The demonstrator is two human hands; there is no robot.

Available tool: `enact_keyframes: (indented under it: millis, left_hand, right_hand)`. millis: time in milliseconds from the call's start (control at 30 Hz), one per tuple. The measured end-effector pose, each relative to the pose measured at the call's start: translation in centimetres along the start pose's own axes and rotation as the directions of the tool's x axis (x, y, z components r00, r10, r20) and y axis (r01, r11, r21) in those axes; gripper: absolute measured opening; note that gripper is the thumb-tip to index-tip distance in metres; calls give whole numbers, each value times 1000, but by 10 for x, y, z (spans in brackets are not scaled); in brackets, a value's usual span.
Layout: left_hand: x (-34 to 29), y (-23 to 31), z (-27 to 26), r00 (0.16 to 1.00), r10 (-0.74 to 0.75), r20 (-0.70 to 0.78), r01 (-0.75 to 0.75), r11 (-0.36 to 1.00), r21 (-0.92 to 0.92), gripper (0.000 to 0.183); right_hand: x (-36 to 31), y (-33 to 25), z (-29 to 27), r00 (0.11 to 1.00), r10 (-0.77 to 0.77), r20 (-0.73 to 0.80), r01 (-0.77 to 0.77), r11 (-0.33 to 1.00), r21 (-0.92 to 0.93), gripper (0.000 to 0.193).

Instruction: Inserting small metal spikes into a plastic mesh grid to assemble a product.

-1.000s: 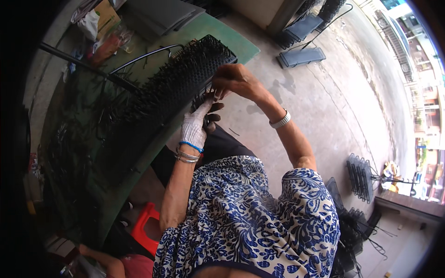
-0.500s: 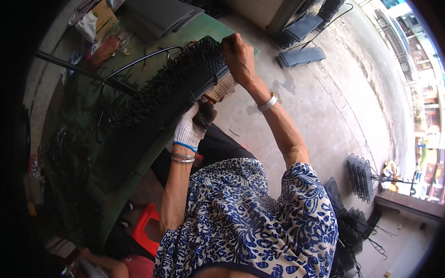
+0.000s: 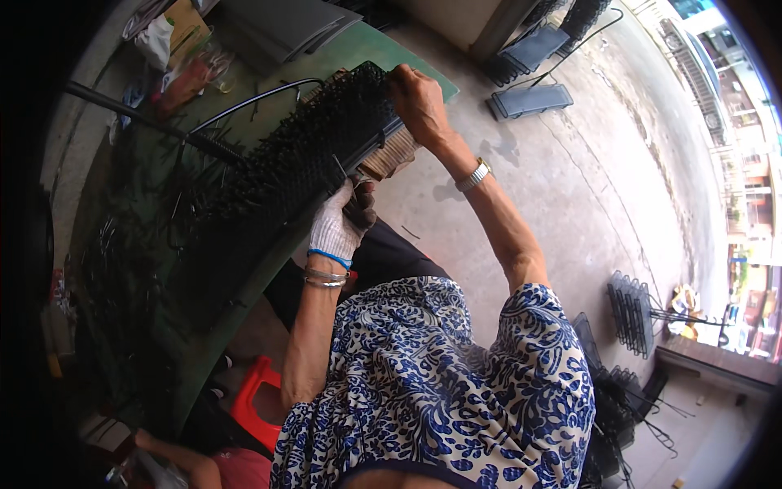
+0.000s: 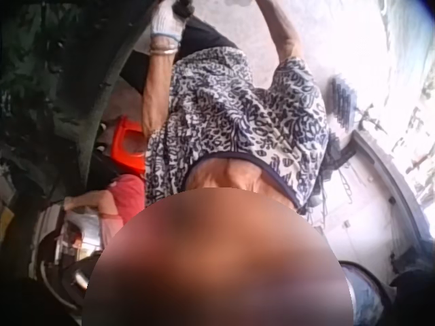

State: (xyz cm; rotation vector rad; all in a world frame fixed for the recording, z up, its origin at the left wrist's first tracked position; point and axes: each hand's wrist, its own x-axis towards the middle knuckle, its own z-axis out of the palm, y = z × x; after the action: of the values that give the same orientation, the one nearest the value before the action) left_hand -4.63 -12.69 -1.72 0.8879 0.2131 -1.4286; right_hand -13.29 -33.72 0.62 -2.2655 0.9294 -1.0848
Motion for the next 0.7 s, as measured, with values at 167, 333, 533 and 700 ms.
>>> enact_keyframes:
  millis: [167,333,533,700]
  left_hand:
    - [-1,-1,0,999,15,32,-15,1000,4,15]
    - [-7,-4,9,999,45,-14,-44,997,55,19]
    - [-13,-3,17,997,78,4,-78,994,82,19]
    - [-17,-2,21,996,94,8,-94,986,140,19]
  right_hand:
    - [4,-9,4,993,-121,-15,116,972,-204,15]
    - [4,-10,9,995,-97,-12,89,949,-304,20]
    - [11,-13,7,990,-143,0,131,905,-404,19]
    - [14,-4,8,981,-191,40,190,893,-407,18]
